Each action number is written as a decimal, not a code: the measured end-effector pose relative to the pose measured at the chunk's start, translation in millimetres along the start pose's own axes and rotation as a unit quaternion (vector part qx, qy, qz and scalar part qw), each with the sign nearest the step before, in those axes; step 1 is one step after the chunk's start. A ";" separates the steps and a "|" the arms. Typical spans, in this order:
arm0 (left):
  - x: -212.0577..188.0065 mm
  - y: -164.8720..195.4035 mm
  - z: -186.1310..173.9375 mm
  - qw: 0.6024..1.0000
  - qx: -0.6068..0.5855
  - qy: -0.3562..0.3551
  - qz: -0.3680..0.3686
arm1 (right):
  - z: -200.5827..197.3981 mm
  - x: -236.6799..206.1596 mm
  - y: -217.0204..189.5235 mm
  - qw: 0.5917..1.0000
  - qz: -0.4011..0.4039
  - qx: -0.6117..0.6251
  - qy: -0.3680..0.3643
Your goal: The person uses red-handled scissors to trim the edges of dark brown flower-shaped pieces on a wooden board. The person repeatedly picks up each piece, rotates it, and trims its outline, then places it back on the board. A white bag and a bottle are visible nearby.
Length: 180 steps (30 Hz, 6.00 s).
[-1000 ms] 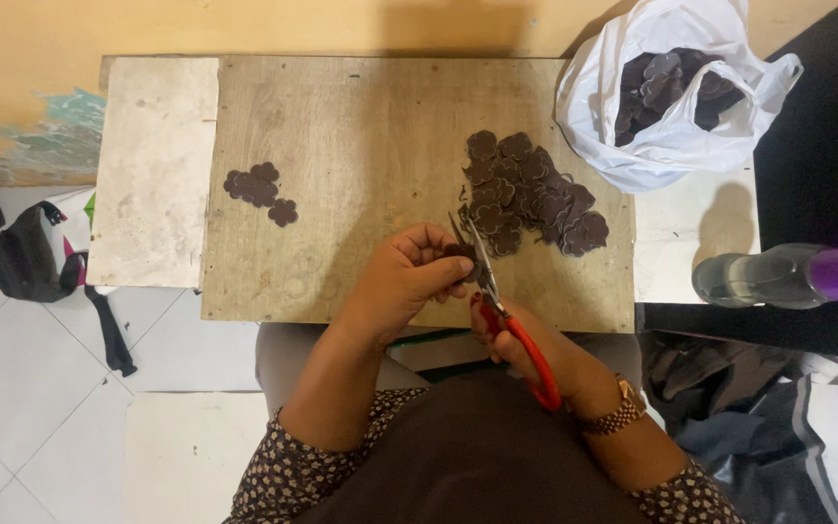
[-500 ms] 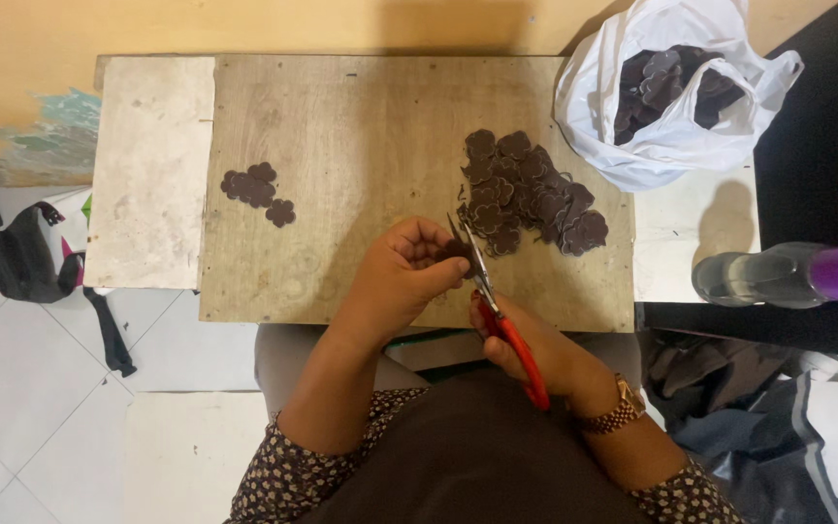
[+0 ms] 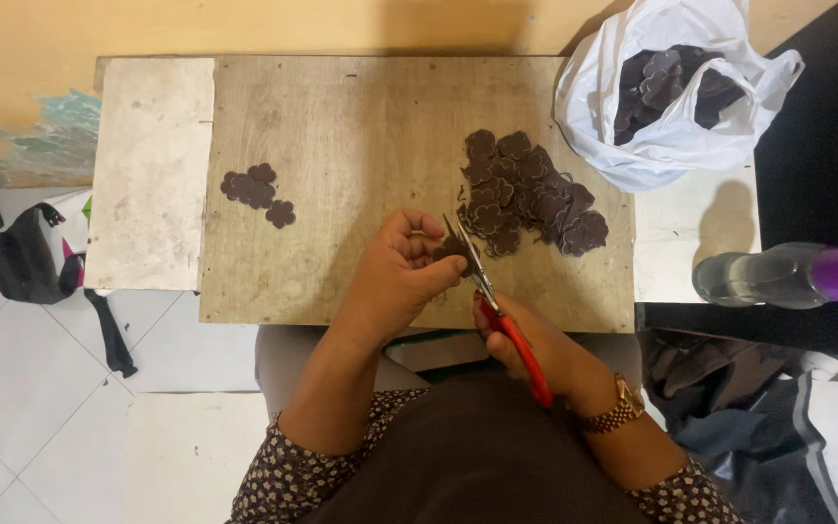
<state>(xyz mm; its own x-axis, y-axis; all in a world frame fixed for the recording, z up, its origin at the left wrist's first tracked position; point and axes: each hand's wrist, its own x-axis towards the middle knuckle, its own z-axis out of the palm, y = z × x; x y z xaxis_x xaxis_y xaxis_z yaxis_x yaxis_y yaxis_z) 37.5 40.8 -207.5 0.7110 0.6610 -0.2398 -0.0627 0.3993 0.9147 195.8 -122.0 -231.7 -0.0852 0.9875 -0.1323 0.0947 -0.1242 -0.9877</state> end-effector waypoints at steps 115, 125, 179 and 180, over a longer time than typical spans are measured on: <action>8.7 -28.5 13.5 0.995 -0.083 -0.033 0.043 | 5.2 0.2 4.1 0.993 0.041 0.072 0.079; 9.1 -25.4 10.2 0.997 -0.075 -0.015 0.022 | 4.3 -0.5 9.3 0.993 0.061 0.076 0.065; 5.9 -12.8 -3.3 0.996 0.004 0.024 -0.082 | 9.5 0.1 0.3 0.996 0.065 0.032 0.060; 6.0 -13.0 -3.6 0.997 -0.004 0.020 -0.079 | 9.7 0.3 0.0 0.995 0.066 0.035 0.061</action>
<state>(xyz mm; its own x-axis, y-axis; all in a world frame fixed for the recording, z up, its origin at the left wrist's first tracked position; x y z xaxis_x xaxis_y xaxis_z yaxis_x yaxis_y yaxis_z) 40.0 41.9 -222.0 0.6842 0.6145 -0.3927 0.0417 0.5046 0.8623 186.2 -122.7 -232.6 0.0447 0.9662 -0.2539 0.0270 -0.2553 -0.9665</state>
